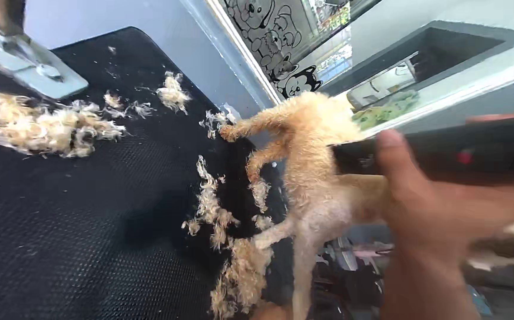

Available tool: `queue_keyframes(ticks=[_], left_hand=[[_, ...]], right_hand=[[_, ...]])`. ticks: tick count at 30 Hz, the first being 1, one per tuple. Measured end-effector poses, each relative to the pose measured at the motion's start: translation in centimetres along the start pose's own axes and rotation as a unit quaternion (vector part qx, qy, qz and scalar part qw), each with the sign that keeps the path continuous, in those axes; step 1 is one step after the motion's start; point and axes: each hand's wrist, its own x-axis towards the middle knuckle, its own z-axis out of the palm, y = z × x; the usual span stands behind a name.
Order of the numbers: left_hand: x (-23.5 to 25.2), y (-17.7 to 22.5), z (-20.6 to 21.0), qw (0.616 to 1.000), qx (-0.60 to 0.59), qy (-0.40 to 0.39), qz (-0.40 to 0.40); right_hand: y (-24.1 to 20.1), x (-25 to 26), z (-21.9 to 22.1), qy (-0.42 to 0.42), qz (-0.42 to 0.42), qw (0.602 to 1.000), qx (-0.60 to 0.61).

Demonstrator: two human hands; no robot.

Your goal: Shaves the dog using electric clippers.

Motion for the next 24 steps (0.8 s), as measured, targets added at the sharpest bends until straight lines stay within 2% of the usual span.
queue_keyframes(ticks=[5, 8, 12, 16, 20, 21, 22, 24], left_hand=[[-0.5, 0.8, 0.0, 1.0, 0.0, -0.029, -0.003], [-0.4, 0.9, 0.0, 0.999, 0.017, -0.045, -0.011], [-0.4, 0.7, 0.1, 0.998, 0.016, -0.067, -0.006], [-0.1, 0.3, 0.1, 0.997, 0.014, -0.073, 0.009], [0.1, 0.5, 0.2, 0.996, 0.012, -0.085, 0.013], [0.2, 0.5, 0.3, 0.996, 0.007, -0.087, 0.014], [0.2, 0.5, 0.3, 0.996, 0.003, -0.086, 0.017], [0.5, 0.4, 0.2, 0.996, -0.006, -0.083, 0.017]], right_hand=[[1.2, 2.4, -3.7, -0.088, 0.06, 0.987, -0.119], [0.9, 2.5, -3.4, -0.132, 0.081, 0.969, -0.195], [-0.6, 0.8, -1.8, -0.22, 0.103, 0.943, -0.226], [-1.7, -2.3, 0.4, -0.335, 0.116, 0.892, -0.282], [-2.4, -4.0, 2.6, -0.474, 0.192, 0.811, -0.285], [-2.3, -4.1, 2.4, -0.493, 0.188, 0.808, -0.264], [-2.3, -3.9, 1.8, -0.491, 0.172, 0.821, -0.237], [-2.1, -3.0, 0.0, -0.413, 0.097, 0.885, -0.19]])
